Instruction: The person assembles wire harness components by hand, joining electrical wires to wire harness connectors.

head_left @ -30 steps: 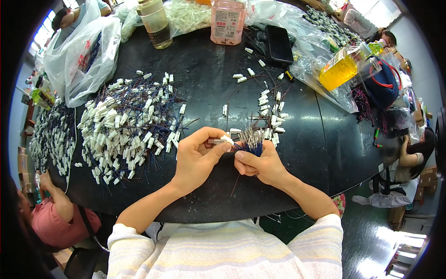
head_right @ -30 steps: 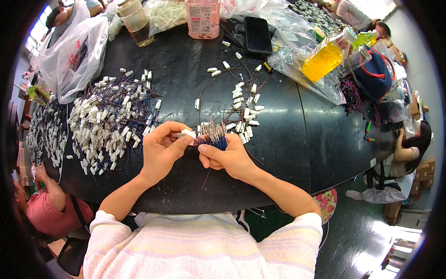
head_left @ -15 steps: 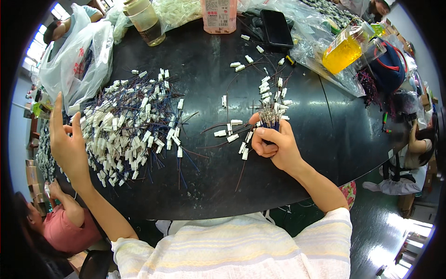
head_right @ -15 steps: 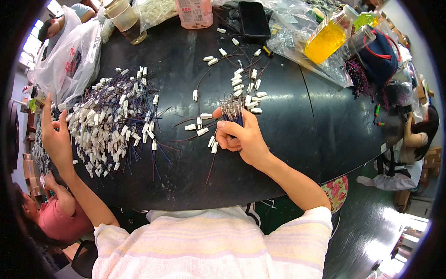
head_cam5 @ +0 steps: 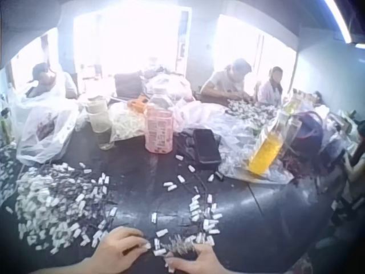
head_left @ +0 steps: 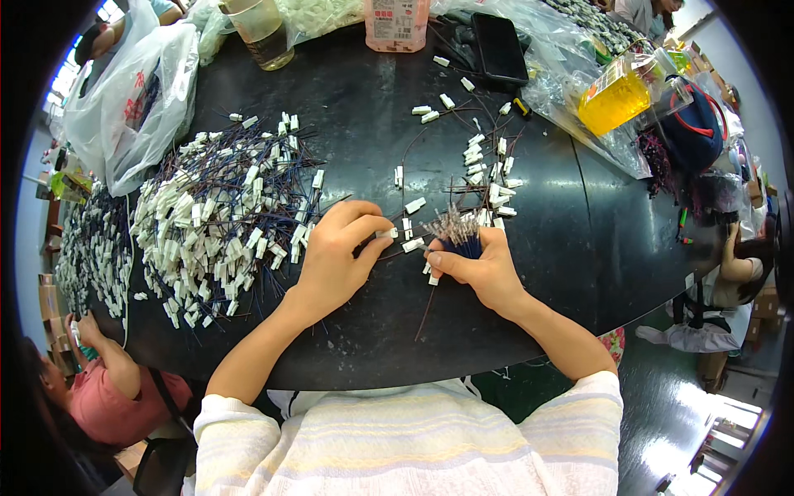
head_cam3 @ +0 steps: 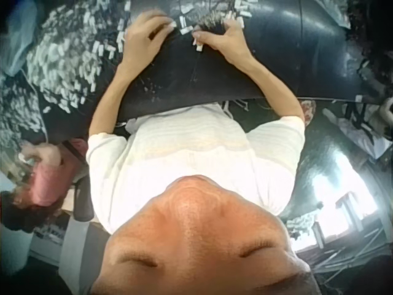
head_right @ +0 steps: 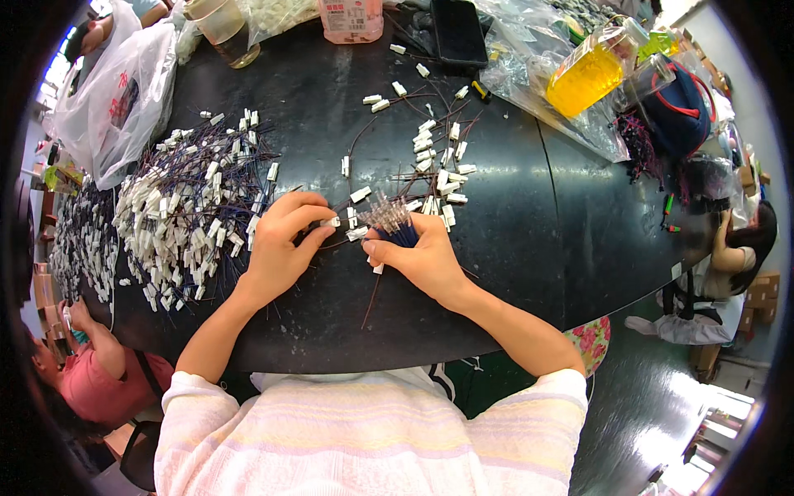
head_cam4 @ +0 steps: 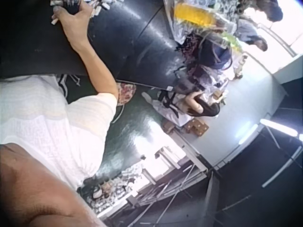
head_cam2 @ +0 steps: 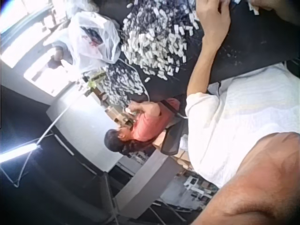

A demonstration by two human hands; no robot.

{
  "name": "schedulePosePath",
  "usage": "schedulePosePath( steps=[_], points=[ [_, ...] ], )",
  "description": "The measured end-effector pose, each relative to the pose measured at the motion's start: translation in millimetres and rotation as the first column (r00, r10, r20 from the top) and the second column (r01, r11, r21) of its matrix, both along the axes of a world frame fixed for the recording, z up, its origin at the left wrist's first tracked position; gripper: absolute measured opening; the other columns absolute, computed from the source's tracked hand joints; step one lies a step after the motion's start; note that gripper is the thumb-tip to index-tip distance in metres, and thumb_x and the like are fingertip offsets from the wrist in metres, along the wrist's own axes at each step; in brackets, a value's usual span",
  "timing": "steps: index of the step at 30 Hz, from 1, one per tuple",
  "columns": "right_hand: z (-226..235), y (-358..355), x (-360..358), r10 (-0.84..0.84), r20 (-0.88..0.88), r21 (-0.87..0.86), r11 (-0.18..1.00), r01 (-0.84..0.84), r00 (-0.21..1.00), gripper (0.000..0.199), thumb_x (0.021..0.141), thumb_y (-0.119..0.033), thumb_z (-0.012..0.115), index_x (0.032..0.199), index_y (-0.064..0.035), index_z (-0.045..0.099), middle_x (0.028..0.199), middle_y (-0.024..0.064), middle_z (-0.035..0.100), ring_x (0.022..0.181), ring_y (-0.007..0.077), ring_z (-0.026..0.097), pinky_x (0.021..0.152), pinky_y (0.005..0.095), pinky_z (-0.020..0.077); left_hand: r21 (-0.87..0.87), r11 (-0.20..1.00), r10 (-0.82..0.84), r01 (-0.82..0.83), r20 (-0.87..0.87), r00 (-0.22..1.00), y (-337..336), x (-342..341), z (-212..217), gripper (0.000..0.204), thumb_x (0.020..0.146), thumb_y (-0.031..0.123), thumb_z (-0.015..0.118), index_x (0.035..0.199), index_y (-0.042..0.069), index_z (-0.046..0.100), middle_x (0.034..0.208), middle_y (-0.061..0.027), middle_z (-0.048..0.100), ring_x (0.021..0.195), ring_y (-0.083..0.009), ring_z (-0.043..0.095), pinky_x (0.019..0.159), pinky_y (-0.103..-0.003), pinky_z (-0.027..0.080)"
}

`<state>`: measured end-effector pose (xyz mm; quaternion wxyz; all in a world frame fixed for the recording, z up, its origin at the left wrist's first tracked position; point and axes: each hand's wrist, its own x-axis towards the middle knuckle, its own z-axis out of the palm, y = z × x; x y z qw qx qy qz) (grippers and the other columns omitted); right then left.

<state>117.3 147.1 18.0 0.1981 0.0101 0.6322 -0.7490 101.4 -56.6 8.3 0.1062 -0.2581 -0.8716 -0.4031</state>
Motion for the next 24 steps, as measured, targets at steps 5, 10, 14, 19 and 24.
schedulePosePath(
  steps=[5,10,14,19,24],
  points=[
    [-4.9,1.2,-0.5,0.069,-0.092,0.071,0.996,-0.063,0.993,0.008,0.078,-0.004,0.064,0.081,0.0021,0.06,0.068,0.0052,0.062,0.063,0.009,0.057,0.061,0.0224,0.046,0.222,0.969,0.015,-0.113,0.401,0.916,2.4,13.2,13.8,0.014,0.072,0.003,0.067,0.085,0.001,0.064,0.078,-0.0053,0.059,0.055,-0.0123,0.046,0.049,-0.024,0.037],
    [-2.2,-1.9,0.0,0.054,-0.08,0.114,0.992,-0.045,0.995,0.007,0.078,-0.005,0.064,0.08,0.0015,0.061,0.068,0.0039,0.061,0.062,0.0079,0.056,0.059,0.0215,0.0451,0.184,0.979,0.027,-0.09,0.321,0.947,3.6,15.8,18.6,0.015,0.071,0.002,0.068,0.085,0.002,0.065,0.066,-0.0037,0.057,0.051,-0.0091,0.042,0.046,-0.023,0.033],
    [-2.5,-2.9,0.0,0.05,-0.096,0.146,0.989,-0.036,0.994,0.007,0.078,-0.005,0.064,0.08,0.001,0.061,0.067,0.0031,0.061,0.062,0.0072,0.056,0.058,0.0209,0.0443,0.191,0.978,0.023,-0.086,0.31,0.95,2.5,16.7,18.7,0.014,0.071,0.002,0.068,0.085,0.002,0.065,0.066,-0.0037,0.057,0.051,-0.0097,0.042,0.046,-0.023,0.033],
    [-2.2,-3.6,1.5,0.05,-0.114,0.212,0.977,-0.025,0.992,0.008,0.078,-0.006,0.064,0.08,0.0011,0.06,0.068,0.0025,0.06,0.062,0.0066,0.055,0.056,0.021,0.0444,0.162,0.984,0.032,-0.076,0.26,0.965,3.4,19.0,21.2,0.015,0.069,0.0,0.068,0.082,0.001,0.063,0.068,-0.0061,0.058,0.053,-0.0141,0.048,0.047,-0.026,0.037],
    [-1.7,-3.9,0.6,0.006,-0.12,0.121,0.993,0.008,0.993,0.011,0.077,-0.006,0.064,0.081,0.0018,0.059,0.07,0.0028,0.06,0.063,0.0074,0.057,0.056,0.0218,0.0465,0.132,0.991,-0.024,0.031,-0.055,0.998,7.0,17.5,6.5,0.017,0.065,-0.003,0.07,0.08,0.0,0.062,0.073,-0.0095,0.061,0.059,-0.0191,0.054,0.048,-0.028,0.042]
  ],
)
